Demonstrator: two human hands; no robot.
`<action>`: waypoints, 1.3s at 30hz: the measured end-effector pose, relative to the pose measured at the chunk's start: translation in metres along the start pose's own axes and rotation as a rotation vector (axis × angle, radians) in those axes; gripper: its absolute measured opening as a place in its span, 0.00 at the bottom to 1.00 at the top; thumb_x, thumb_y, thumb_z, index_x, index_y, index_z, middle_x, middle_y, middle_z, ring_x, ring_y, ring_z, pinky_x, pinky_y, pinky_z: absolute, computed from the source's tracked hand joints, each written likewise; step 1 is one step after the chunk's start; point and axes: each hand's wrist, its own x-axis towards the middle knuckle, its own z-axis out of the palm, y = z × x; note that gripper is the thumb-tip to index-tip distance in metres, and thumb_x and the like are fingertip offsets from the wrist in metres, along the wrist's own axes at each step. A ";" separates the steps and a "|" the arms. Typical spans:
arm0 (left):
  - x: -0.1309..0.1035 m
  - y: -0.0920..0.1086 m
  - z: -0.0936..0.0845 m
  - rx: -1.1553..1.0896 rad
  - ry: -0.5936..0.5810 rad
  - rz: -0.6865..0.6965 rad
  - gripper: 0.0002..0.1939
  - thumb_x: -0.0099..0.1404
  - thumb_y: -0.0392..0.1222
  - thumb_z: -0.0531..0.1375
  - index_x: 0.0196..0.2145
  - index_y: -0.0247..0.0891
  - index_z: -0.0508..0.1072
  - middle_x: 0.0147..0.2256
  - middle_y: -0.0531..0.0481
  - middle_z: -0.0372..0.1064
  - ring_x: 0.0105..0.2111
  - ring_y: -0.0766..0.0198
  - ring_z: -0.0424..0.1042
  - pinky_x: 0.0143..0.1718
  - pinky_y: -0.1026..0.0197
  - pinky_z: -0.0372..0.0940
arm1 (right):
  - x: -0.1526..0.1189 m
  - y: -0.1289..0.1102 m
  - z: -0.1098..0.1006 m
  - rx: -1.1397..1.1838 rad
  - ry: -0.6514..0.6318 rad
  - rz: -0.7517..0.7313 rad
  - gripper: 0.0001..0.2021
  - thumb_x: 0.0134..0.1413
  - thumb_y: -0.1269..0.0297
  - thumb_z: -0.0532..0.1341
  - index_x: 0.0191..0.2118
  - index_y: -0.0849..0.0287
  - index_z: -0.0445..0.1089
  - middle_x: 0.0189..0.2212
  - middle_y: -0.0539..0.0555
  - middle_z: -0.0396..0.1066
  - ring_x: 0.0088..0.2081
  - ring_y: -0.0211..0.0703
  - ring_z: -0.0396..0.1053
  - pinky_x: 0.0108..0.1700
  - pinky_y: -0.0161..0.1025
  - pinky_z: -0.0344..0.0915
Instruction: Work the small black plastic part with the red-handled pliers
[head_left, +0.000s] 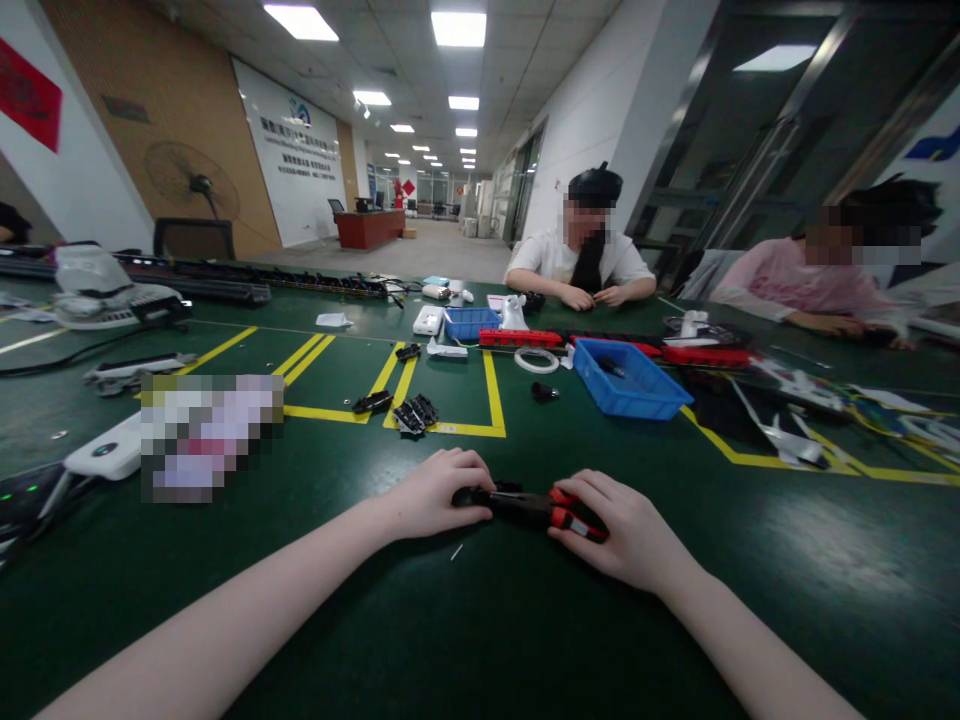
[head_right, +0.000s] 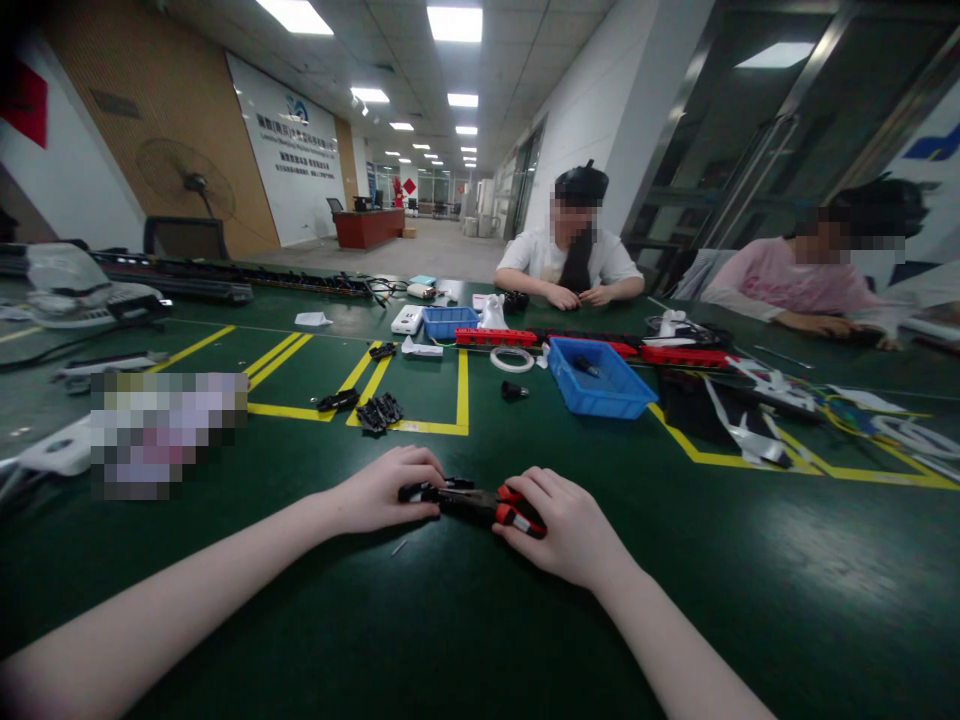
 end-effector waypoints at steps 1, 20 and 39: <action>0.000 0.000 0.000 0.001 0.001 0.002 0.10 0.63 0.43 0.63 0.42 0.40 0.73 0.46 0.48 0.68 0.46 0.58 0.67 0.47 0.55 0.63 | 0.000 -0.001 0.000 0.001 -0.006 0.003 0.16 0.53 0.57 0.63 0.45 0.57 0.68 0.39 0.56 0.72 0.36 0.44 0.72 0.37 0.41 0.70; 0.000 0.002 -0.001 0.019 -0.014 0.002 0.11 0.63 0.44 0.63 0.44 0.41 0.73 0.47 0.48 0.68 0.47 0.57 0.67 0.48 0.54 0.63 | 0.000 0.004 -0.001 0.012 -0.054 0.021 0.14 0.54 0.56 0.62 0.44 0.56 0.67 0.39 0.55 0.72 0.37 0.44 0.71 0.36 0.41 0.69; 0.000 0.002 0.000 0.033 -0.010 0.008 0.12 0.64 0.44 0.62 0.45 0.41 0.72 0.47 0.48 0.68 0.46 0.58 0.67 0.47 0.55 0.63 | 0.003 -0.002 -0.005 0.028 -0.050 0.053 0.13 0.52 0.57 0.63 0.43 0.55 0.68 0.38 0.54 0.72 0.37 0.44 0.71 0.37 0.41 0.69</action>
